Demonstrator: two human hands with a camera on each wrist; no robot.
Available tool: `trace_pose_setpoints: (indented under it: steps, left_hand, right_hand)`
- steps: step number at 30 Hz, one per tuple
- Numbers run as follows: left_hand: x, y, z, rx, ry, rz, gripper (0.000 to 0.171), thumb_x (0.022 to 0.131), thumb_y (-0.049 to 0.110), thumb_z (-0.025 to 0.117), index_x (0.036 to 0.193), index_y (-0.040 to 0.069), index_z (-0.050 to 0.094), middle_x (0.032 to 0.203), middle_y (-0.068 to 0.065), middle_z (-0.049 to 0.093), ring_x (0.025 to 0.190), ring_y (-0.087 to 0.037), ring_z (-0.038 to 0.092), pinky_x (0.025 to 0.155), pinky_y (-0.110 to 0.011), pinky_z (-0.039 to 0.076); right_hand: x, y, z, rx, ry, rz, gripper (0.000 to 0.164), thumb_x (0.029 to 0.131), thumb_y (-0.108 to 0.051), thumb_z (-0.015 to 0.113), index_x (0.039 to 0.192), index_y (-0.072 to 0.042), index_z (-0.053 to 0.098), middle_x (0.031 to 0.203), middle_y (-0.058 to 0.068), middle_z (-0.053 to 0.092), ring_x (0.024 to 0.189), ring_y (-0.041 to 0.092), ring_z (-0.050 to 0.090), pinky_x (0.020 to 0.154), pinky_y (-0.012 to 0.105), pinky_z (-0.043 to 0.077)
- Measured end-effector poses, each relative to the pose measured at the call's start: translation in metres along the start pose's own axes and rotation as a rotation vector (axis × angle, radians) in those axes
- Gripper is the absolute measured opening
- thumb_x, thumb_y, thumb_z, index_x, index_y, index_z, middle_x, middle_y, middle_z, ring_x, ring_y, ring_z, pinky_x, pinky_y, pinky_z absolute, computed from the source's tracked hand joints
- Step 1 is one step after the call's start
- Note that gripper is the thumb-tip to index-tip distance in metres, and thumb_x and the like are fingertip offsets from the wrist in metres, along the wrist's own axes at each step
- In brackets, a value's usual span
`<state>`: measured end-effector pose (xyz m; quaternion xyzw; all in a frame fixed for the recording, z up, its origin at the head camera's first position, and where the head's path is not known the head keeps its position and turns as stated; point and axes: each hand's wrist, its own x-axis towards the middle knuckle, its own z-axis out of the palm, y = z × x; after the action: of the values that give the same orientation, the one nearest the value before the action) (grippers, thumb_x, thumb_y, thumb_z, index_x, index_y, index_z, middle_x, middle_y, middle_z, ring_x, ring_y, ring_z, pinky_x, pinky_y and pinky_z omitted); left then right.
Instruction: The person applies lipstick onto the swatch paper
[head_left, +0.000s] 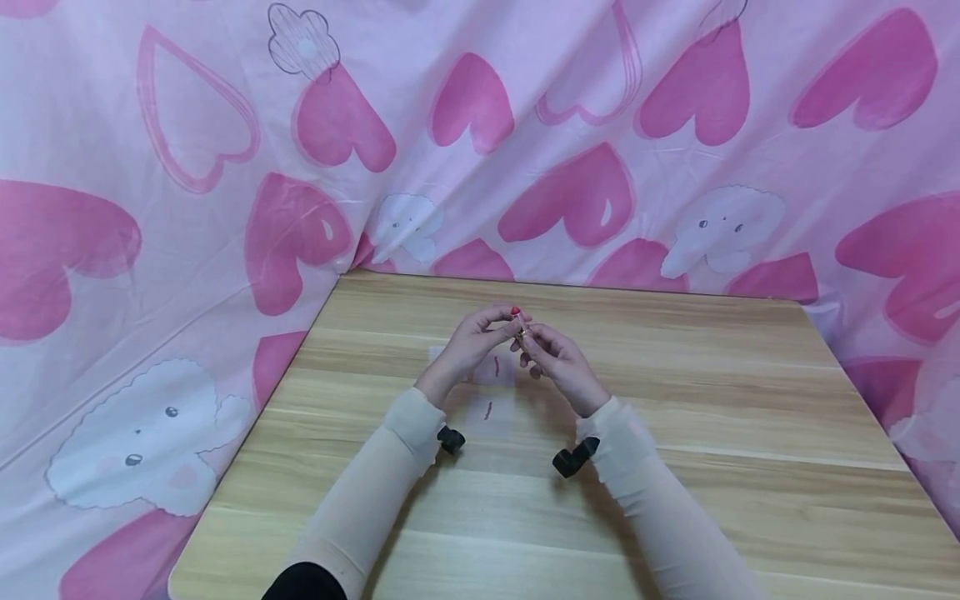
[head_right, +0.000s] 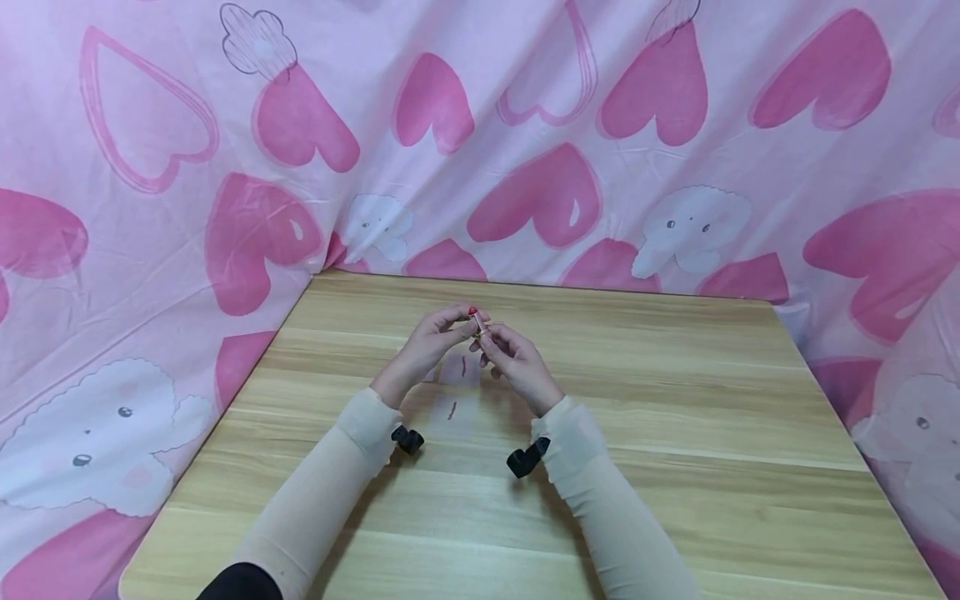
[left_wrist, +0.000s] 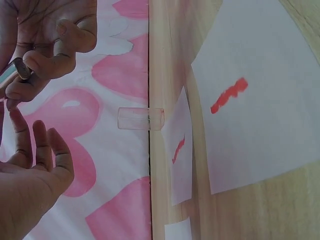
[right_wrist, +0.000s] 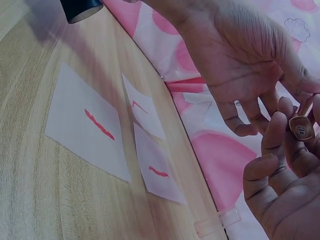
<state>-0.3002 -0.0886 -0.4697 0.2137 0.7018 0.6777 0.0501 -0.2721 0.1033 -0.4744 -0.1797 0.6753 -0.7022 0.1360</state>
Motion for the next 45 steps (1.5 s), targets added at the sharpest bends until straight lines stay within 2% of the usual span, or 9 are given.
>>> trace_pose_setpoints:
  steps: [8, 13, 19, 24, 29, 36, 39, 41, 45]
  left_hand:
    - [0.0011, -0.0050, 0.0026, -0.005, -0.057, -0.003, 0.033, 0.104, 0.031, 0.057, 0.125, 0.009, 0.069, 0.127, -0.002, 0.067, 0.127, -0.017, 0.055, 0.113, -0.044, 0.036]
    - [-0.0009, -0.0053, 0.0045, -0.017, -0.029, -0.040, 0.034, 0.103, 0.034, 0.058, 0.123, 0.009, 0.070, 0.126, -0.001, 0.067, 0.127, -0.016, 0.054, 0.111, -0.045, 0.038]
    - [-0.0014, -0.0051, 0.0057, -0.018, -0.018, -0.031, 0.033, 0.104, 0.032, 0.057, 0.121, 0.007, 0.070, 0.124, -0.003, 0.067, 0.123, -0.018, 0.056, 0.110, -0.045, 0.039]
    - [-0.0033, -0.0045, 0.0049, -0.004, -0.030, -0.039, 0.036, 0.104, 0.033, 0.056, 0.128, 0.007, 0.067, 0.130, -0.004, 0.066, 0.130, -0.019, 0.052, 0.114, -0.048, 0.033]
    - [-0.0066, -0.0036, 0.0043, -0.005, -0.089, -0.038, 0.042, 0.106, 0.034, 0.050, 0.135, 0.006, 0.062, 0.140, -0.004, 0.060, 0.139, -0.018, 0.044, 0.118, -0.050, 0.027]
    - [-0.0082, -0.0027, 0.0042, -0.028, -0.117, -0.030, 0.046, 0.105, 0.037, 0.051, 0.138, 0.005, 0.060, 0.137, -0.005, 0.060, 0.132, -0.019, 0.051, 0.113, -0.048, 0.034]
    - [-0.0081, -0.0020, 0.0046, -0.026, -0.104, -0.031, 0.049, 0.103, 0.041, 0.053, 0.137, 0.007, 0.061, 0.136, -0.003, 0.061, 0.130, -0.019, 0.052, 0.112, -0.048, 0.035]
    - [-0.0080, -0.0014, 0.0051, -0.025, -0.091, -0.027, 0.046, 0.103, 0.040, 0.054, 0.134, 0.008, 0.063, 0.135, -0.002, 0.061, 0.128, -0.018, 0.053, 0.112, -0.047, 0.036]
    - [-0.0081, -0.0005, 0.0062, -0.028, -0.069, -0.018, 0.036, 0.107, 0.028, 0.051, 0.131, 0.005, 0.064, 0.131, -0.006, 0.062, 0.122, -0.019, 0.055, 0.109, -0.044, 0.039]
  right_hand:
    - [-0.0012, -0.0011, 0.0007, 0.022, 0.004, 0.019, 0.039, 0.106, -0.031, 0.053, 0.133, -0.004, 0.056, 0.109, 0.006, 0.062, 0.090, 0.020, 0.055, 0.070, 0.030, 0.043]
    - [-0.0011, 0.0001, 0.0021, 0.018, 0.011, 0.013, 0.035, 0.106, -0.031, 0.053, 0.131, -0.007, 0.058, 0.109, 0.006, 0.062, 0.091, 0.021, 0.056, 0.070, 0.030, 0.045]
    - [0.0001, 0.0029, 0.0048, 0.019, 0.033, 0.001, 0.029, 0.105, -0.029, 0.054, 0.123, -0.006, 0.059, 0.107, 0.006, 0.062, 0.089, 0.020, 0.056, 0.069, 0.029, 0.046]
    - [0.0000, 0.0025, 0.0049, 0.029, 0.017, -0.003, 0.043, 0.106, -0.028, 0.053, 0.143, -0.006, 0.052, 0.108, 0.004, 0.061, 0.090, 0.020, 0.055, 0.070, 0.029, 0.046]
    - [-0.0019, 0.0006, 0.0061, 0.043, -0.037, -0.002, 0.054, 0.108, -0.029, 0.048, 0.158, -0.015, 0.034, 0.115, 0.004, 0.059, 0.094, 0.021, 0.055, 0.074, 0.032, 0.045]
    - [-0.0029, 0.0030, 0.0060, 0.043, -0.028, -0.014, 0.052, 0.108, -0.025, 0.047, 0.157, -0.014, 0.034, 0.144, 0.003, 0.050, 0.097, 0.021, 0.055, 0.076, 0.032, 0.045]
    - [-0.0026, 0.0038, 0.0067, 0.035, -0.017, -0.031, 0.052, 0.108, -0.026, 0.047, 0.157, -0.014, 0.035, 0.140, 0.001, 0.053, 0.097, 0.020, 0.055, 0.075, 0.032, 0.045]
    - [-0.0024, 0.0042, 0.0079, 0.041, -0.006, -0.041, 0.052, 0.108, -0.025, 0.047, 0.157, -0.015, 0.035, 0.127, 0.000, 0.059, 0.095, 0.020, 0.054, 0.073, 0.031, 0.044]
    - [-0.0017, 0.0052, 0.0098, 0.041, 0.019, -0.054, 0.051, 0.108, -0.024, 0.047, 0.157, -0.015, 0.035, 0.117, -0.005, 0.061, 0.092, 0.018, 0.054, 0.071, 0.030, 0.043]
